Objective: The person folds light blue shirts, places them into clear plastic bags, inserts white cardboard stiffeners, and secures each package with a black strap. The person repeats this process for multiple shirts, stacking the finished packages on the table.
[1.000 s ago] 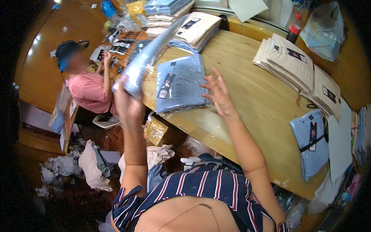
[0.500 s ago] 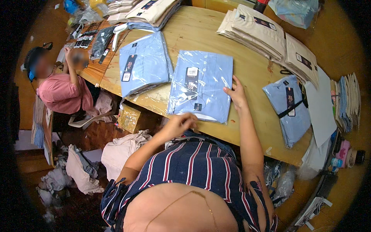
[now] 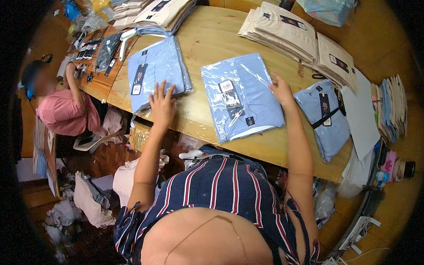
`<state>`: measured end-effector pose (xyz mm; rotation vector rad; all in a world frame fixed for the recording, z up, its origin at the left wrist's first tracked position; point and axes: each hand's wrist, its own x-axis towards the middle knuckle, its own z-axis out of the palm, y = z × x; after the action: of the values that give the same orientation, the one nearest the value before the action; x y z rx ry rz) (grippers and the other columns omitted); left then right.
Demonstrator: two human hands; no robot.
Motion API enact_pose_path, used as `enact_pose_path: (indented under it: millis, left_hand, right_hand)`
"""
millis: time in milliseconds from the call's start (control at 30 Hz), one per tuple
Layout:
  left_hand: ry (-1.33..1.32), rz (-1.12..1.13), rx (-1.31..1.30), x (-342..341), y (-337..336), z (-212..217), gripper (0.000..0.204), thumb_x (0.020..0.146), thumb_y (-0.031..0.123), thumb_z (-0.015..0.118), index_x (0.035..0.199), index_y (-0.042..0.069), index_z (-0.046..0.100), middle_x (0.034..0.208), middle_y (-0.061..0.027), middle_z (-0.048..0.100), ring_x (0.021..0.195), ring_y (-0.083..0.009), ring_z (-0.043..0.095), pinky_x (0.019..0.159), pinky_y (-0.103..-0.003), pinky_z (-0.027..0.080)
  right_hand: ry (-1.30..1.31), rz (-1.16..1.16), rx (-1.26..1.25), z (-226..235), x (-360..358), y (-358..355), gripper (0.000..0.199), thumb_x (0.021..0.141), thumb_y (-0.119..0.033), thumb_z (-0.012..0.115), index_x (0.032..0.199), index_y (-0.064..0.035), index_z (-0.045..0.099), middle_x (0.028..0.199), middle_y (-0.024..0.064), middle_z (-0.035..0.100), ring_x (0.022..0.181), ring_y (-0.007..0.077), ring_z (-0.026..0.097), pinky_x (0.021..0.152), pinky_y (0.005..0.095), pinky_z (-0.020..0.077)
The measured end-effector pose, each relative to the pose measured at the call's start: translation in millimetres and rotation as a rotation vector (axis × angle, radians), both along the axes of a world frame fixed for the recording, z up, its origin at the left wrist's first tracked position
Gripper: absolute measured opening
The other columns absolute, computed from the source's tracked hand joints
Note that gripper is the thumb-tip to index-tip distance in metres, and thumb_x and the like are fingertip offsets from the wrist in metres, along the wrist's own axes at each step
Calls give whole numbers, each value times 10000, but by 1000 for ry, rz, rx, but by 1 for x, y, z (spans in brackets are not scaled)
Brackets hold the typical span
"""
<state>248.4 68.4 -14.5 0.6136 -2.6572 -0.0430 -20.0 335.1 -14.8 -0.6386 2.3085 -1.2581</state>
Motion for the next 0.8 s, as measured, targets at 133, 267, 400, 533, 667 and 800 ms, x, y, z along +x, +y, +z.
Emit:
enact_pose_path:
  millis: [133, 267, 400, 533, 667, 800]
  left_hand:
    - [120, -306, 290, -14, 57, 3, 453, 703, 161, 568, 1136, 121, 442, 1252, -111, 334, 1169, -293, 288, 920, -475, 224]
    - [-119, -471, 131, -27, 97, -3, 499, 729, 172, 517, 1201, 275, 391, 1308, -80, 271, 1203, -289, 237, 926, -483, 236]
    - [-195, -544, 46, -25, 86, -13, 486, 727, 131, 469, 1186, 278, 408, 1283, -74, 314, 1164, -283, 302, 900, -451, 282]
    - [-121, -597, 23, -24, 91, -5, 463, 720, 130, 462, 1175, 211, 428, 1160, -118, 430, 904, -254, 470, 749, -349, 387]
    - [-91, -783, 108, -49, 143, -7, 409, 707, 209, 527, 1101, 116, 473, 952, -117, 503, 753, -214, 493, 672, -309, 402]
    - [-156, -817, 247, -75, 165, 4, 353, 693, 203, 548, 1034, 124, 506, 946, -90, 508, 833, -229, 494, 725, -336, 391]
  right_hand:
    - [810, -78, 326, 5, 37, -14, 542, 770, -288, 526, 1255, -174, 315, 1289, 113, 282, 1167, 288, 279, 919, 467, 247]
    - [692, 5, 486, -30, 58, -9, 537, 771, -395, 498, 1251, -239, 314, 1353, 51, 170, 1241, 265, 145, 931, 562, 148]
    - [478, -188, 101, 19, 39, 12, 309, 771, -160, 496, 1072, -91, 509, 1110, 148, 469, 1041, 277, 434, 878, 408, 328]
    - [1047, -4, -687, 173, 86, 40, 242, 762, -82, 453, 981, -17, 534, 944, 135, 548, 893, 238, 523, 779, 328, 405]
    - [1024, 1091, -628, 251, 177, 27, 240, 767, -89, 455, 983, -15, 527, 931, 131, 548, 878, 231, 528, 761, 318, 412]
    - [955, 1396, -541, 253, 198, -1, 238, 772, -96, 457, 985, -12, 521, 919, 127, 548, 863, 224, 533, 742, 309, 419]
